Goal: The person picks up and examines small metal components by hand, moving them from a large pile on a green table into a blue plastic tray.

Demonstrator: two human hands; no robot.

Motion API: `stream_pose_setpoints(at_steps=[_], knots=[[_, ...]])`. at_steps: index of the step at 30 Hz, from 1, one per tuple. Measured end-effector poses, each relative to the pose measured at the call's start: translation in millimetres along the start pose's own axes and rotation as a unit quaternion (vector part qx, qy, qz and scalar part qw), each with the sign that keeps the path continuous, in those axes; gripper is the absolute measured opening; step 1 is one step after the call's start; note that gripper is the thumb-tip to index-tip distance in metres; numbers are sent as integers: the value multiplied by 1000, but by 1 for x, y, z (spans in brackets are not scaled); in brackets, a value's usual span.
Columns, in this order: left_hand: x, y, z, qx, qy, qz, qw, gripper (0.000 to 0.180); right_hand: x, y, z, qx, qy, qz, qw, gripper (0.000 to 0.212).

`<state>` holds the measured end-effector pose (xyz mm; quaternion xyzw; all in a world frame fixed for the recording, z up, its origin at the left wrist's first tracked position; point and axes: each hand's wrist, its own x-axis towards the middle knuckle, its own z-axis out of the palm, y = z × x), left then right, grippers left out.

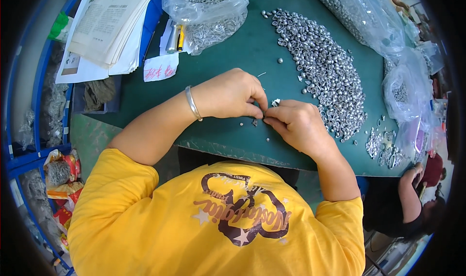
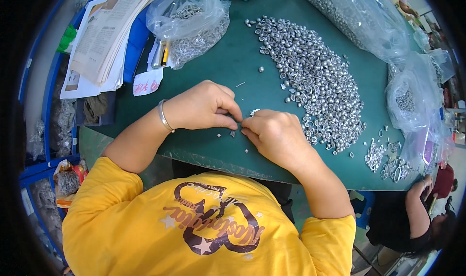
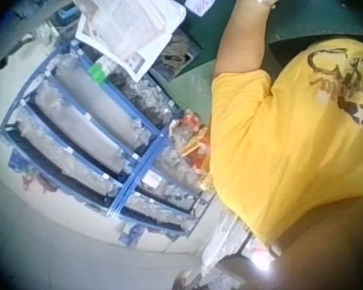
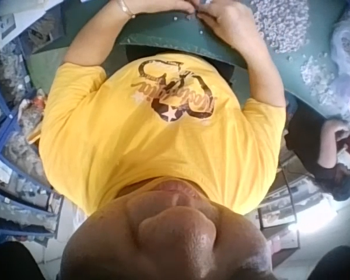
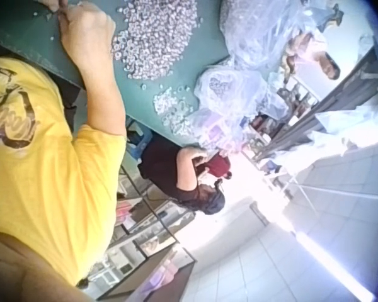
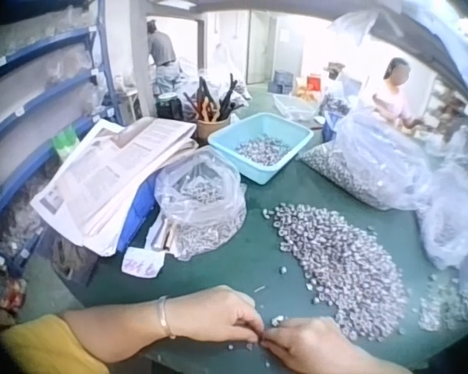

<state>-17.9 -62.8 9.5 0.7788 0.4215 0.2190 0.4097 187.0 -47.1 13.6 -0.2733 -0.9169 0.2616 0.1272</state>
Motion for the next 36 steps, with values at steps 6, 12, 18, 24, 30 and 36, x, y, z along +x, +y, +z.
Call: stream_pose_setpoints(at_steps=[6, 12, 18, 24, 30, 36], knots=[[-1, -5, 11, 101, 11, 48, 994, 12, -26, 28, -24, 710, 140, 186, 664, 4], [0, -9, 13, 73, 114, 54, 989, 9, -68, 36, -26, 613, 182, 237, 732, 13], [4, 1, 17, 65, 131, 77, 986, 9, -43, -6, 3, -47, 103, 200, 973, 10], [4, -5, 16, 64, 147, 55, 986, 9, -46, 7, -7, 195, 136, 271, 933, 9], [7, -3, 18, 51, 142, 43, 988, 7, -54, 6, -4, -5, 118, 161, 980, 13], [7, -1, 17, 65, 154, 33, 985, 8, -55, 9, -12, 282, 167, 233, 916, 12]])
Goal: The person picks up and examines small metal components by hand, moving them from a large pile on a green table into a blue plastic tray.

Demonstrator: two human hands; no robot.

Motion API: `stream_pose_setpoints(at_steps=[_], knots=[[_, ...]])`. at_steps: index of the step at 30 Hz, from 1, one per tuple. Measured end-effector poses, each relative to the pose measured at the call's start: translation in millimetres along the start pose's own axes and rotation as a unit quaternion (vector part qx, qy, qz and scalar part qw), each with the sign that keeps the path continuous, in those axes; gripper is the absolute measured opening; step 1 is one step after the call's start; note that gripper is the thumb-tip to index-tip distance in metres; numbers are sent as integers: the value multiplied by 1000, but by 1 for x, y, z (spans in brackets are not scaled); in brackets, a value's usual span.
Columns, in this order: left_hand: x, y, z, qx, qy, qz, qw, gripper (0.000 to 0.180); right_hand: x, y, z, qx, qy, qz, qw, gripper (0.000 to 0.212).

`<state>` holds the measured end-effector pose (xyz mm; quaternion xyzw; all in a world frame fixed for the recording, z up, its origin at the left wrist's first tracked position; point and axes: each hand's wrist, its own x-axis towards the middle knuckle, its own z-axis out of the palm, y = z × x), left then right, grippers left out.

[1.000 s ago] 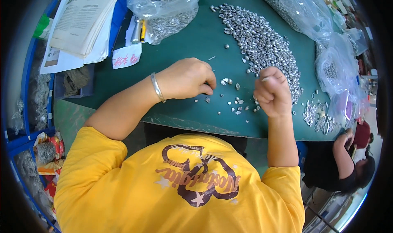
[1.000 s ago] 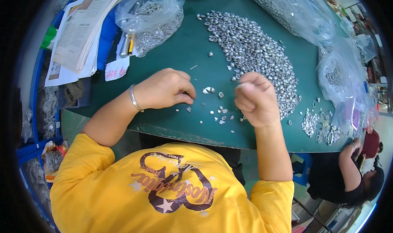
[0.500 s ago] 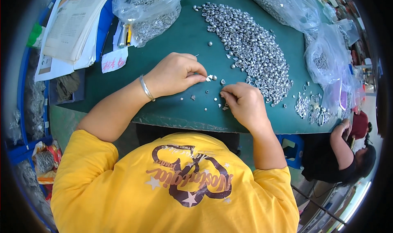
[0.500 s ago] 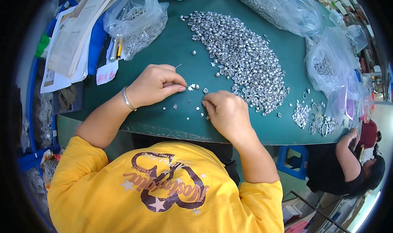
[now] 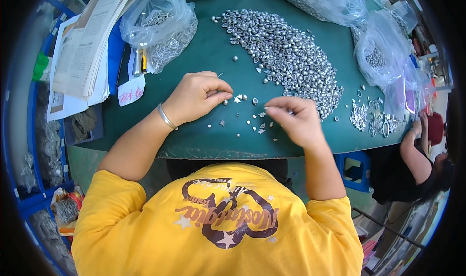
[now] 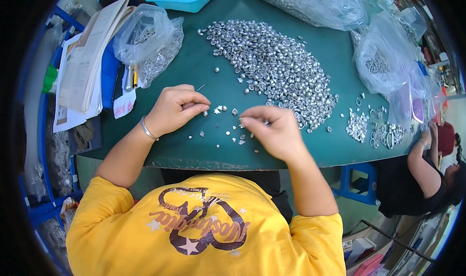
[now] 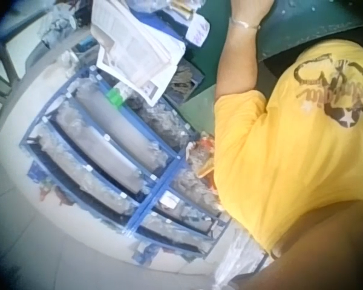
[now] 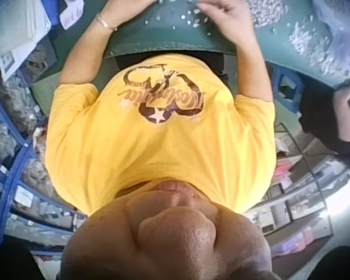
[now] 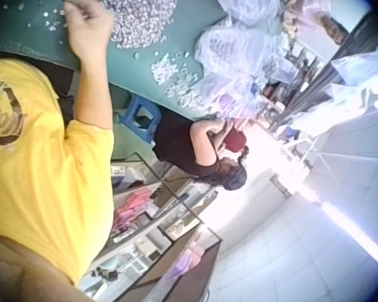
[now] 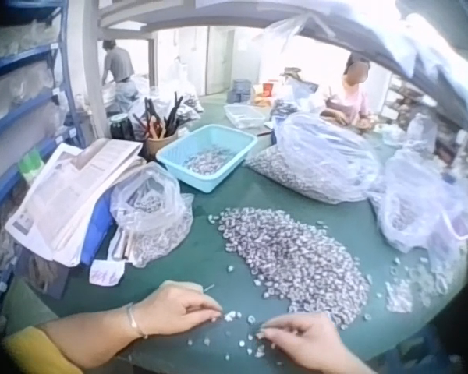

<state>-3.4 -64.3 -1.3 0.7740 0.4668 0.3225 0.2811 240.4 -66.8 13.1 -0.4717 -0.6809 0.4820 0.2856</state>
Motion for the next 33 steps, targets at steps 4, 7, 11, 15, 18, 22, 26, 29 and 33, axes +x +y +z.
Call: stream_pose_setpoints(at_steps=[4, 7, 11, 15, 18, 22, 26, 29, 33], knots=[[2, 3, 1, 0, 10, 8, 1000, 8, -9, 15, -46, 489, -83, 51, 867, 13], [2, 12, 7, -7, 4, -7, 1000, 8, -28, 16, -44, 134, 65, 84, 985, 10], [7, 28, 26, 12, -16, 105, 994, 10, -40, 23, -34, -117, 65, -47, 990, 8], [20, 50, 56, 76, -71, 139, 985, 13, -43, 27, -15, -290, 100, -175, 935, 9], [22, 51, 73, 109, -108, 96, 983, 12, -44, 31, -13, -289, 114, -173, 935, 8], [25, 49, 70, 92, -110, 96, 985, 9, -47, 37, -26, 71, 150, -26, 986, 7], [36, 57, 58, -259, -135, -145, 945, 7, -46, 41, -32, 10, 170, -61, 984, 11], [42, 53, 48, -614, -129, -311, 714, 6, -46, 39, -20, -192, 132, -185, 955, 13], [50, 53, 44, -712, -79, -358, 599, 2, -44, 38, -12, -300, 125, -194, 926, 9]])
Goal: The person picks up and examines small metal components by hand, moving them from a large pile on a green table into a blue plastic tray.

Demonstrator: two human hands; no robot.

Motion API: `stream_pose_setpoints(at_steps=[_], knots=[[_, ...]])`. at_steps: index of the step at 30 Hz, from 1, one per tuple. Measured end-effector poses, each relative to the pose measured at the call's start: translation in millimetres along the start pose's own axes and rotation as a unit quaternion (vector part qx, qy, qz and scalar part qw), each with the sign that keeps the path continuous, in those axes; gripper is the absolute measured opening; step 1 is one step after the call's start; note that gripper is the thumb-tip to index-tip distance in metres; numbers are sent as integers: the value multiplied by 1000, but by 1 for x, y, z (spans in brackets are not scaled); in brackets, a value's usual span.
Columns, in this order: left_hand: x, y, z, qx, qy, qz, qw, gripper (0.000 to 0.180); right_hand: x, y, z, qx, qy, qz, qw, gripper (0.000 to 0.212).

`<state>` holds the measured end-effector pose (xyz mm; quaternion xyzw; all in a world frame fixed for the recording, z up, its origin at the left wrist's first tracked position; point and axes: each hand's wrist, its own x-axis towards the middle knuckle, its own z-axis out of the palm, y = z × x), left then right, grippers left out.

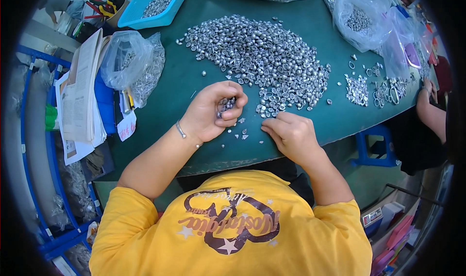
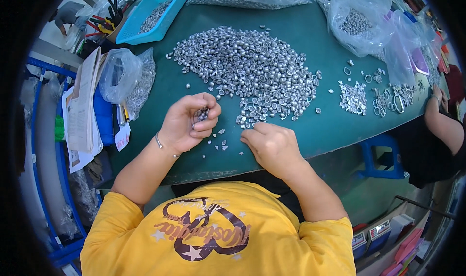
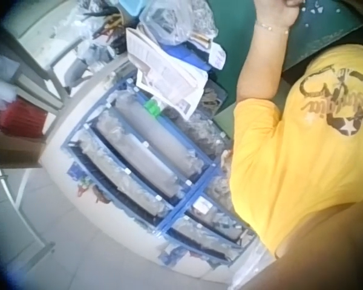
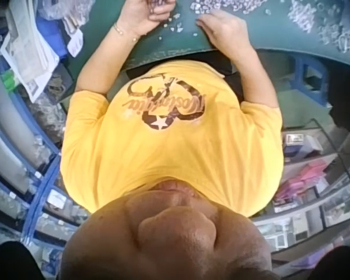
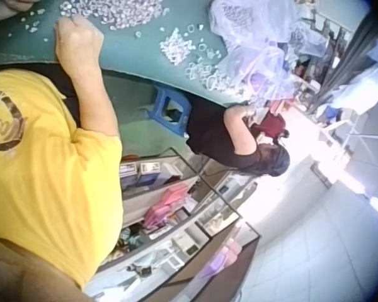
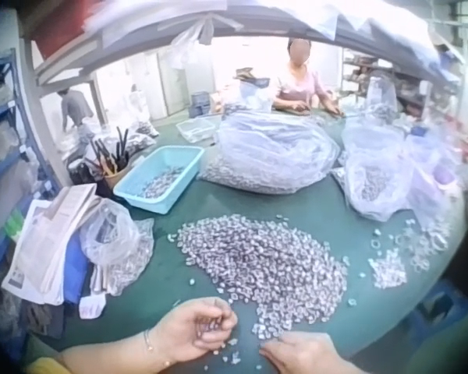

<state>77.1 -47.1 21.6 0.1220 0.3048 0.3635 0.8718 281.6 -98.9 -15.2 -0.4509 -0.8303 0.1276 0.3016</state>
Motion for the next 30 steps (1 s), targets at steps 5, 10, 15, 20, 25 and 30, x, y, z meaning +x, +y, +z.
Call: stream_pose_setpoints(at_steps=[5, 10, 15, 20, 25, 30], knots=[[13, -9, -3, 499, 47, 126, 856, 8, 0, 2, 3, 58, 68, 13, 996, 8], [20, -20, -9, 793, -6, 335, 509, 9, -5, 1, -3, -1, 38, -6, 999, 9], [15, -23, -9, 801, 3, 338, 493, 9, -2, 1, -10, 26, 45, 7, 999, 13], [15, -28, -12, 800, -12, 365, 476, 9, -8, 2, -12, -10, 45, 7, 999, 12], [17, -29, -17, 753, -11, 409, 516, 6, -7, 2, -9, -23, 33, 17, 999, 12], [15, -25, -13, 539, -4, 256, 802, 7, -9, 5, -6, 338, 86, 242, 905, 8]])
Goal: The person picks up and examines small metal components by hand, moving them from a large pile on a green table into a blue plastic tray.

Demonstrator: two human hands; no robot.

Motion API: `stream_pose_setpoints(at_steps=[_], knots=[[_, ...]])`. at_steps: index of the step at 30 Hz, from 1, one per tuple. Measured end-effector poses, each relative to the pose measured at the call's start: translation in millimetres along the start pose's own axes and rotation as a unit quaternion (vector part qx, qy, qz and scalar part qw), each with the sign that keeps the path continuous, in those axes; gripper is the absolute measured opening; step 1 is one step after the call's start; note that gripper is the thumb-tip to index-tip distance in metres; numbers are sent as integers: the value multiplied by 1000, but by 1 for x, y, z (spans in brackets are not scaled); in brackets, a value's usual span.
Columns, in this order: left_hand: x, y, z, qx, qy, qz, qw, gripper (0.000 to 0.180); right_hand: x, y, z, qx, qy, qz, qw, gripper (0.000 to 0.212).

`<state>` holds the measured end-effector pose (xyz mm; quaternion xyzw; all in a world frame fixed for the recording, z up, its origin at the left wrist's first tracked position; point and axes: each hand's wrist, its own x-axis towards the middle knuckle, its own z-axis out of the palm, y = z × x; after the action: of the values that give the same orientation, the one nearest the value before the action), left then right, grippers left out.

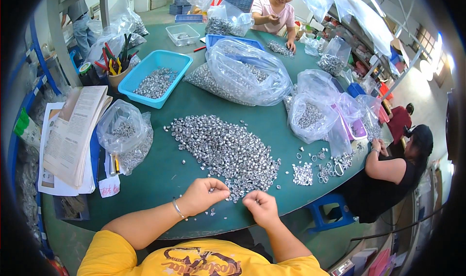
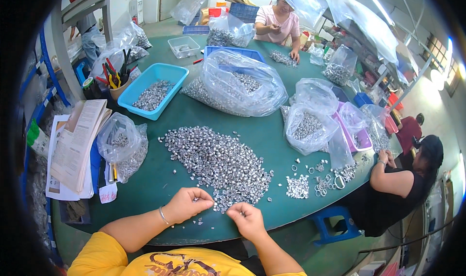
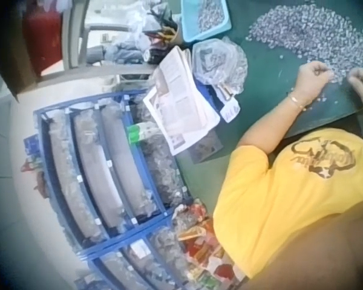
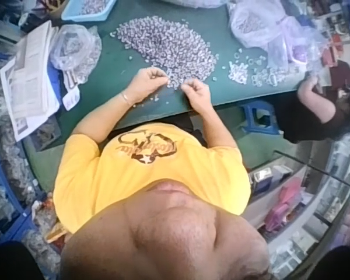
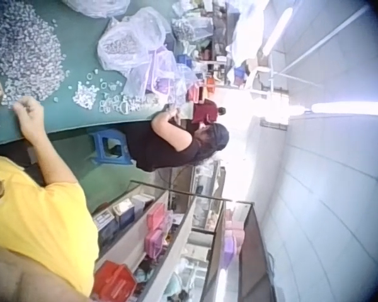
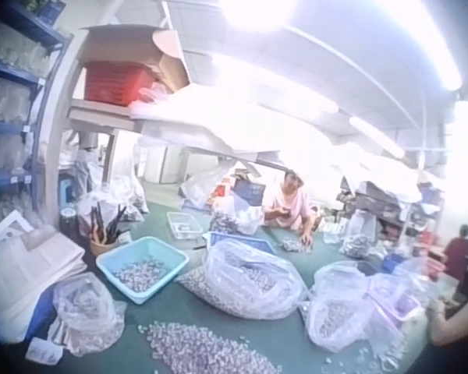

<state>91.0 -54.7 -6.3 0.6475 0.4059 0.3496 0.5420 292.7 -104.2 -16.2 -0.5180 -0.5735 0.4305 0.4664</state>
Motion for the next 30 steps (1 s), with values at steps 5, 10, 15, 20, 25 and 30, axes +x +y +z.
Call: stream_pose_setpoints(at_steps=[5, 10, 15, 20, 25, 30], knots=[[1, 18, -14, -532, -53, -196, 822, 11, 19, -12, 7, 589, -98, 278, 752, 23], [-4, 35, -15, -468, 43, -34, 882, 19, 34, -27, 64, 590, -146, 397, 688, 23], [-6, 46, -12, 130, 230, 281, 923, 17, 53, -85, 124, 569, 93, 445, 685, 20], [-1, 49, -18, 243, 169, 360, 885, 23, 59, -83, 127, 583, 97, 401, 700, 21], [2, 35, -16, 267, 216, 355, 870, 37, 64, -81, 127, 586, 94, 394, 702, 21], [0, 36, -16, 319, 172, 327, 872, 40, 63, -80, 123, 580, 109, 388, 708, 21]])
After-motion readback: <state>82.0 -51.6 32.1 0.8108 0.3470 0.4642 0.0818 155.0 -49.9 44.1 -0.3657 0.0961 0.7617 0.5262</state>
